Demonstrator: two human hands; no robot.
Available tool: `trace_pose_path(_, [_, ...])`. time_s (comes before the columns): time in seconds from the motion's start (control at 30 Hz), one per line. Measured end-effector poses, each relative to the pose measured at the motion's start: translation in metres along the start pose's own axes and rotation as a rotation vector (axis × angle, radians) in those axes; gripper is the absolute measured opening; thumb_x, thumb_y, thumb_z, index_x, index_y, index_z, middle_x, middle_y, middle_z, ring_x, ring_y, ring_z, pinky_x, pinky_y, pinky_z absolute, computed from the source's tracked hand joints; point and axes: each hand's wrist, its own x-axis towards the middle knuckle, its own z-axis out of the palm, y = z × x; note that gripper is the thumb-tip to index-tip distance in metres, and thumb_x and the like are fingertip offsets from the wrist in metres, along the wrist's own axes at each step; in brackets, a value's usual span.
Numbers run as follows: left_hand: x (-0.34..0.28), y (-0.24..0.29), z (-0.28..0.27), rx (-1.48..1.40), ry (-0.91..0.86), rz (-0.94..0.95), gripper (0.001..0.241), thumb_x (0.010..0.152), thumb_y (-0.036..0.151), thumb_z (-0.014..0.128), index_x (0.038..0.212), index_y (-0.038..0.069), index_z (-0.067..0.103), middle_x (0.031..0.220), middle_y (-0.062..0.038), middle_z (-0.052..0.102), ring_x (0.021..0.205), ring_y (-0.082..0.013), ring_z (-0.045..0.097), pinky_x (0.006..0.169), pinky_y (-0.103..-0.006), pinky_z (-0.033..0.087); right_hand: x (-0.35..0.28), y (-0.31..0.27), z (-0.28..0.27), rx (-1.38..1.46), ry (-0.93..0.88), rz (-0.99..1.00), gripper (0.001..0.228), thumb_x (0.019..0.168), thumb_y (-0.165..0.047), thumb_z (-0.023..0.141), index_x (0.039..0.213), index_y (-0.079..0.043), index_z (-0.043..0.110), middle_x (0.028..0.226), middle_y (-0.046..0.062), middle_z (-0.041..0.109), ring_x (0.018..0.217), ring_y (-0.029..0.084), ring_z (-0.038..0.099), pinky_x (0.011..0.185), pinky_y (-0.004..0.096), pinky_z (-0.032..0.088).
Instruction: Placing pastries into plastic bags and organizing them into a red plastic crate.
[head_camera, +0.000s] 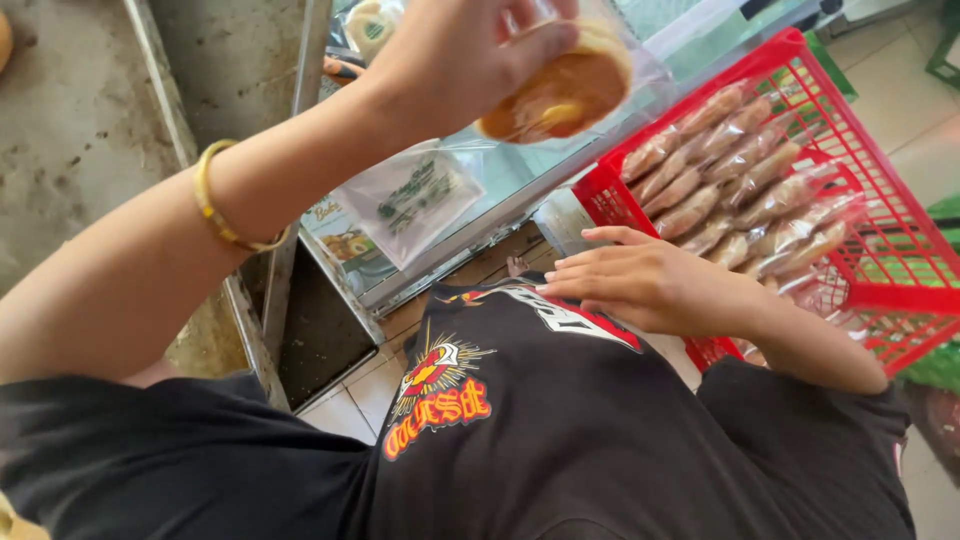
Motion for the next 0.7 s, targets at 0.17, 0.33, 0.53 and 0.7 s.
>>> trace_pose_path(0.17, [0.043,0.009,0.061,0.035,-0.076,0.209,0.021,0.098,0.026,0.079,0.105,0.008,0.073,0.085,-0.014,0.072,0.075,-0.0296,0.072,0.064,-0.0430,0.055,-0.047,-0.002,0.009,-0.312,0.043,0.091,0.048,0.094,-0.027,0.073,0.141,-0.019,0.070,0.096,0.003,0.070,0.099,0.023,0.067,0.100,0.042,0.054])
trace_pose_path(0.33, [0.064,0.049,0.108,0.214,-0.501,0.080,0.018,0.088,0.026,0.073,0.099,0.013,0.075,0.088,-0.019,0.072,0.081,-0.0411,0.070,0.069,-0.0517,0.054,-0.069,-0.042,0.005,-0.366,0.178,-0.008,0.041,0.086,-0.022,0.073,0.126,-0.012,0.068,0.115,0.008,0.072,0.102,0.030,0.070,0.093,0.043,0.055])
trace_pose_path(0.53, [0.068,0.064,0.167,0.108,-0.748,0.203,0.025,0.083,0.024,0.071,0.106,0.015,0.073,0.099,-0.015,0.073,0.092,-0.0398,0.069,0.078,-0.0544,0.053,-0.120,-0.039,0.024,-0.563,0.671,0.405,0.042,0.086,-0.041,0.082,0.112,-0.014,0.062,0.109,0.006,0.069,0.101,0.024,0.071,0.087,0.038,0.060])
trace_pose_path(0.7, [0.072,0.091,0.204,-0.055,-0.859,0.346,0.022,0.088,0.031,0.069,0.104,0.018,0.075,0.100,-0.009,0.075,0.100,-0.0349,0.069,0.082,-0.0591,0.047,-0.140,-0.031,0.025,-0.323,0.799,0.702,0.073,0.084,-0.038,0.080,0.136,0.000,0.047,0.109,0.016,0.068,0.089,0.021,0.070,0.069,0.033,0.058])
